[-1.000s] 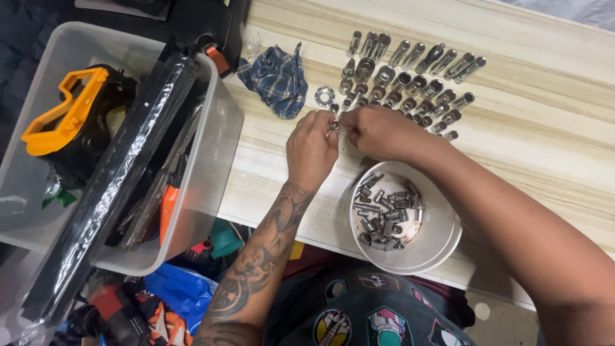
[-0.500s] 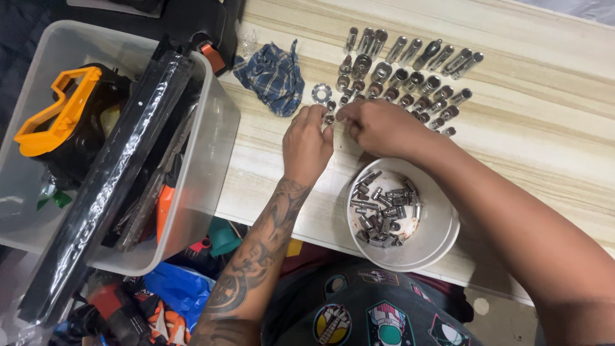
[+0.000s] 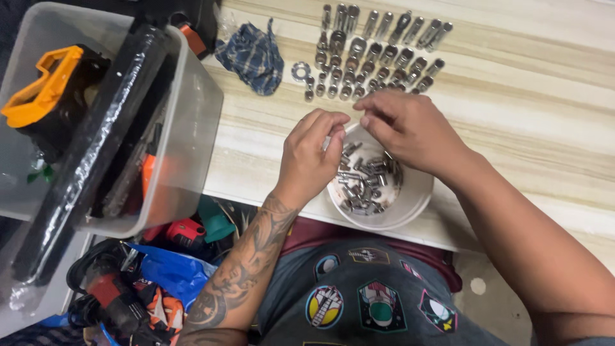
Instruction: The person sorts various metal sockets and screws by hand, picking them up from a wooden table and placing them into a white bowl.
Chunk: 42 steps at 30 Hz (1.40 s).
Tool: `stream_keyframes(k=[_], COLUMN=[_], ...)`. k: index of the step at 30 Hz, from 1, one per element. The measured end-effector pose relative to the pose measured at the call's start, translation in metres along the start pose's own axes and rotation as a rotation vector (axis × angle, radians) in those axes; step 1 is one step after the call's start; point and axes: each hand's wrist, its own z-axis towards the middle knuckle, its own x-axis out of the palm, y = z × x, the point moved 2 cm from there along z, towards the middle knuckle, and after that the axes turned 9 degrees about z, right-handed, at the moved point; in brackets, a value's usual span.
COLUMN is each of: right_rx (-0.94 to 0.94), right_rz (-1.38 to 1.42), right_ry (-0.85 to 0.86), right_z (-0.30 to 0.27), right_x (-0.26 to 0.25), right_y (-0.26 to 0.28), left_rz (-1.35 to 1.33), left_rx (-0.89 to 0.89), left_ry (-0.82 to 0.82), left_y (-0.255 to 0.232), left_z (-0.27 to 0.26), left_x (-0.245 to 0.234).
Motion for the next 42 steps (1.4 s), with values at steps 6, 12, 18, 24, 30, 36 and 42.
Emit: stream_keyframes(k=[6, 12, 18, 24, 30, 36, 42], right_rx=[0.067, 0.062, 0.149, 0.18, 0.242, 0.12, 0.126], right_rz=[-0.171, -0.227, -0.583, -0.771, -0.824, -0.537, -0.201], right_ry=[0.27, 0.296, 0.581, 0.65, 0.725, 0.439, 0.166], right_z=[-0.03, -0.047, -0.049, -0.048, -0.047, -0.048, -0.047], right_x=[0.003, 0.016, 0.033, 0.046, 0.048, 0.041, 0.023], right_y=[-0.017, -0.033, -0.039, -0.038, -0.038, -0.037, -0.033], left_rz=[0.038, 0.185, 0.241, 0.225, 0.214, 0.218, 0.18], left_rx=[0.174, 0.214, 0.231, 0.184, 0.186, 0.205, 0.177], left_ry=[0.199, 0.349, 0.358, 0.347, 0.328, 0.332, 0.301], left_y=[-0.005, -0.007, -0.009, -0.009, -0.008, -0.009, -0.011], left_z=[-0.008, -0.015, -0.014, -0.016, -0.016, -0.016, -0.017], left_x=[0.013, 0.022, 0.024, 0.025, 0.025, 0.024, 0.025])
